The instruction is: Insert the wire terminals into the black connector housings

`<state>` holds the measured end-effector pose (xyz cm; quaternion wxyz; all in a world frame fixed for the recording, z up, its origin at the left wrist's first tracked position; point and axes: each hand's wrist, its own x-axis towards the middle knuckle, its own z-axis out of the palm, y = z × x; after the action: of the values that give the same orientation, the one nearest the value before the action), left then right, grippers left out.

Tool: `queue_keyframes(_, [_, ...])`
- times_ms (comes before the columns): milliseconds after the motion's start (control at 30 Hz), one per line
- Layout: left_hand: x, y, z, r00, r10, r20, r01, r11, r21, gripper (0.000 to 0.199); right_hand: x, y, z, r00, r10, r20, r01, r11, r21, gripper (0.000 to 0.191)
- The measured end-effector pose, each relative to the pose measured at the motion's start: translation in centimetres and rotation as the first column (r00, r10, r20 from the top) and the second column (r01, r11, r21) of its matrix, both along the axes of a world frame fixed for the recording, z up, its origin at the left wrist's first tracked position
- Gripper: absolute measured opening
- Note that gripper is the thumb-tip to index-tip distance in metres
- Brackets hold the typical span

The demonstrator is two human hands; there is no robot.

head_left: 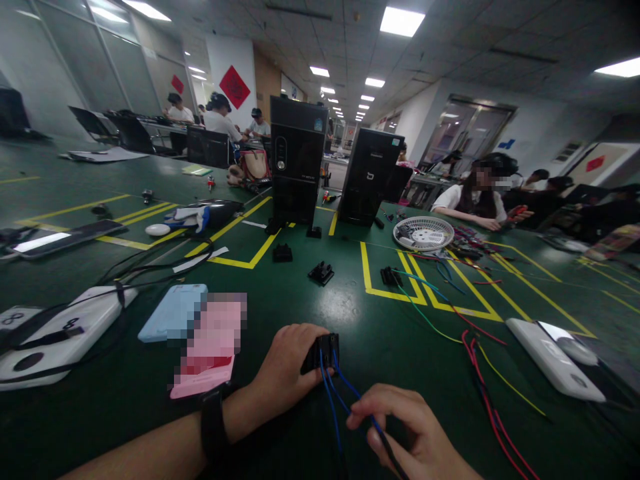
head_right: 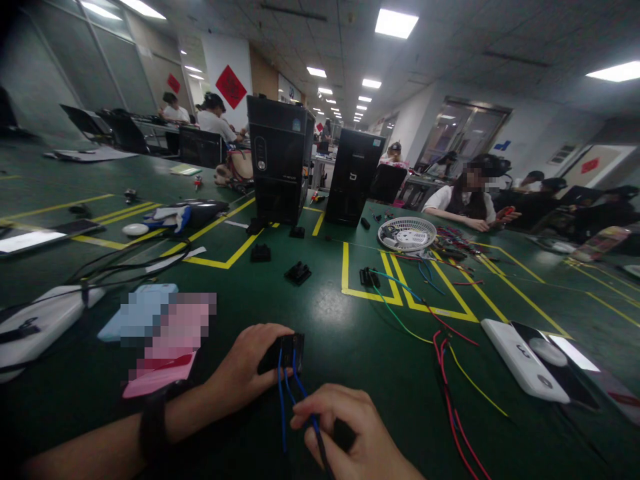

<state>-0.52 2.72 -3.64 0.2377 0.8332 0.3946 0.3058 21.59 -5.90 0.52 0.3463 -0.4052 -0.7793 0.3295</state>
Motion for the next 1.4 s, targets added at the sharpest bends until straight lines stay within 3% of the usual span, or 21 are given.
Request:
queue_keyframes(267, [0.0, 0.0, -0.2, 1.000, -0.017, 0.001, 0.017, 1.000, 0.015, 0.042, -0.1, 0.5, 0.2, 0.996, 0.085, -0.009, -0.086, 0.996, -0.023, 0.023])
queue_keyframes(633, [0.1, -0.1, 0.1, 1.000, -0.007, -0.004, 0.007, 1.000, -0.001, 0.042, -0.6, 0.4, 0.6, 0.994, 0.090, 0.056, -0.086, 0.993, -0.080, 0.030])
queue_keyframes(833, [0.0, 0.0, 0.2, 1.000, -0.002, -0.005, 0.002, 1.000, -0.011, 0.043, -0.6, 0.3, 0.6, 0.998, 0.064, -0.001, -0.063, 0.992, -0.110, 0.021])
queue_keyframes(933, [0.0, 0.0, 0.1, 1.000, 0.001, -0.004, -0.001, 1.000, -0.014, 0.043, -0.3, 0.3, 0.1, 0.999, 0.031, -0.009, -0.032, 0.992, -0.126, 0.018])
queue_keyframes(1000, [0.0, 0.0, 0.0, 1.000, 0.001, -0.004, -0.001, 1.000, -0.014, 0.043, -0.2, 0.4, -0.4, 0.999, 0.004, -0.043, -0.013, 0.978, -0.210, 0.014])
queue_keyframes(1133, [0.0, 0.0, -0.1, 1.000, 0.006, -0.010, -0.006, 1.000, -0.011, 0.042, 0.0, 1.0, -1.1, 0.976, -0.141, -0.166, 0.045, 0.876, -0.480, 0.019])
queue_keyframes(1200, [0.0, 0.0, -0.2, 1.000, 0.010, -0.014, -0.010, 1.000, -0.009, 0.043, 0.0, 1.3, -1.2, 0.955, -0.247, -0.164, 0.121, 0.831, -0.543, 0.026])
queue_keyframes(1300, [0.0, 0.1, -0.3, 1.000, 0.014, -0.016, -0.014, 1.000, -0.001, 0.043, -0.1, 1.6, -1.2, 0.929, -0.341, -0.142, 0.215, 0.811, -0.544, 0.031])
queue_keyframes(1400, [0.0, 0.1, -0.2, 1.000, 0.015, -0.012, -0.015, 1.000, 0.005, 0.043, -0.3, 1.7, -1.2, 0.941, -0.329, -0.084, 0.243, 0.826, -0.508, 0.035])
